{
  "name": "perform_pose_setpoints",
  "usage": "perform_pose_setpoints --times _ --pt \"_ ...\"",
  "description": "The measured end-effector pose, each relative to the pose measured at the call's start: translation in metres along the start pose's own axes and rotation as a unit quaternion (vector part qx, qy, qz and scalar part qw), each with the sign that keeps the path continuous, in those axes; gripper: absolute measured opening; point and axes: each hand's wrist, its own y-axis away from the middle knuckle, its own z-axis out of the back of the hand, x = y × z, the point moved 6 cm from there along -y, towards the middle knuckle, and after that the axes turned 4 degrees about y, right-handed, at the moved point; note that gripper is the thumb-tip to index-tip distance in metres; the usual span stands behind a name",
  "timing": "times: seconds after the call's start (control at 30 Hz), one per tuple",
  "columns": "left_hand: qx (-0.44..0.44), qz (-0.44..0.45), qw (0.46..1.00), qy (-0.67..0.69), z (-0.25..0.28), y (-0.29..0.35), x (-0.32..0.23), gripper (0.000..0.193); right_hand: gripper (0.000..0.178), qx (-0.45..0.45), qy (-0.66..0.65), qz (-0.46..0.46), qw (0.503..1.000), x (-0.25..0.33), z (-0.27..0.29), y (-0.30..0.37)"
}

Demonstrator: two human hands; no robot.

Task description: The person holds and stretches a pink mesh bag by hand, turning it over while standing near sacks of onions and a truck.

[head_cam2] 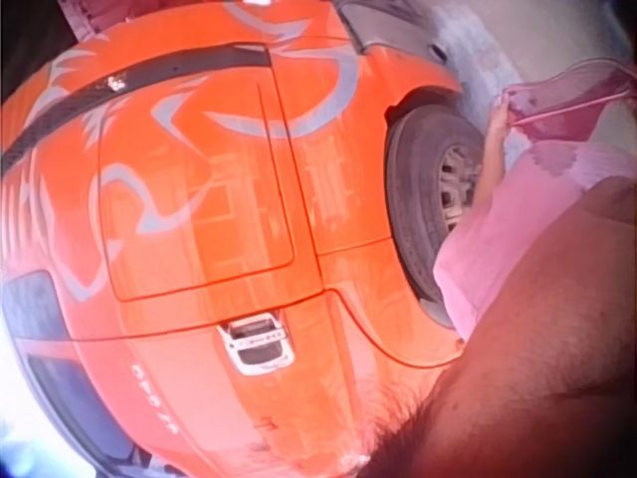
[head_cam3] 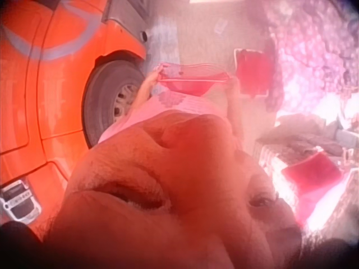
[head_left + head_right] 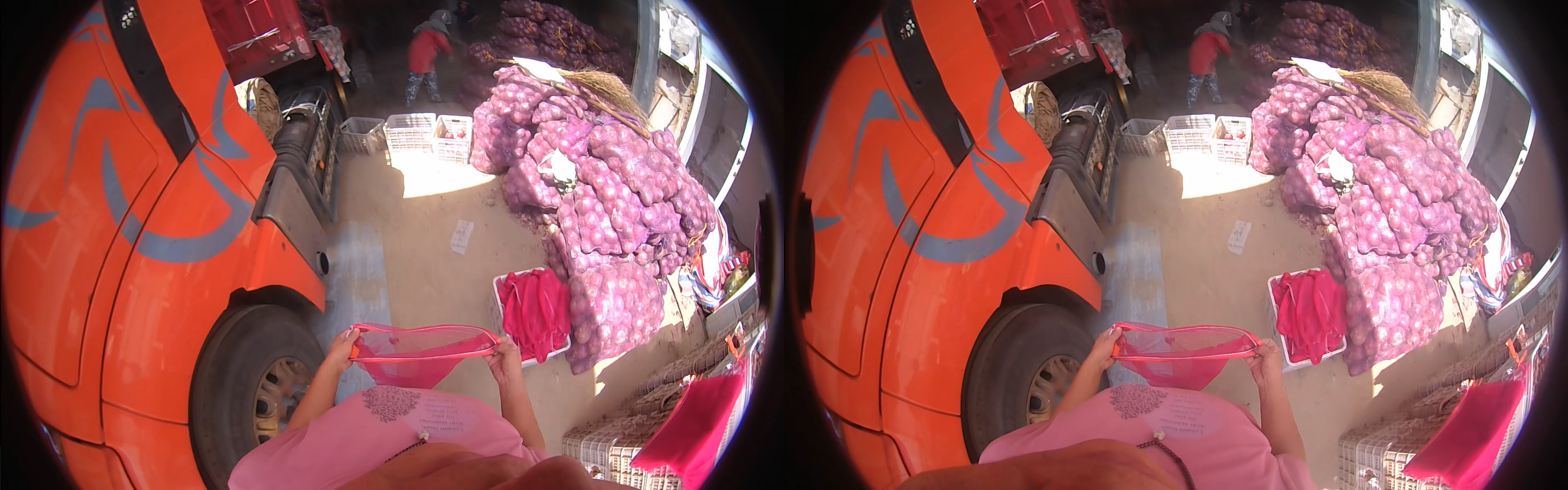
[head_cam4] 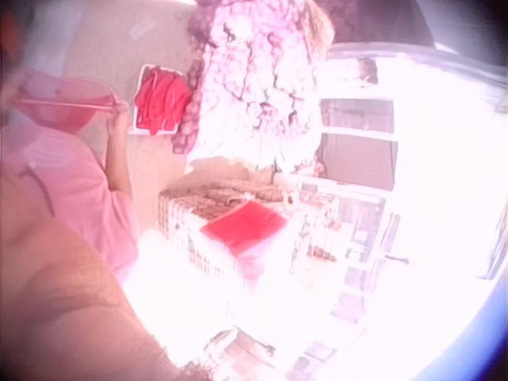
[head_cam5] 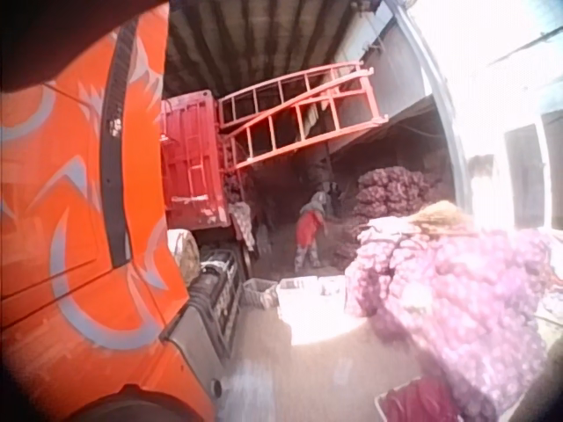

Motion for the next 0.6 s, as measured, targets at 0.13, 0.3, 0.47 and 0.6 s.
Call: perform_pose_setpoints --times 0.13,0.3,0.47,0.6 --pt "0.122 0.063 0.981 -0.139 -0.042 0.021 0.005 0.026 0.026 0.012 -0.068 -0.019 0.997 0.019 -0.029 0.011" --pt "0.181 0.069 0.980 0.034 -0.045 0.034 -0.005 0.028 0.029 -0.021 0.073 -0.024 0.997 0.006 -0.016 0.017" --pt "0.167 0.026 0.945 0.281 -0.032 0.033 -0.034 0.027 0.017 0.084 0.189 -0.158 0.966 -0.023 -0.051 0.033" --pt "0.092 -0.050 0.956 0.273 0.004 0.011 -0.032 0.021 0.018 0.195 0.236 -0.233 0.923 -0.048 -0.080 0.047"
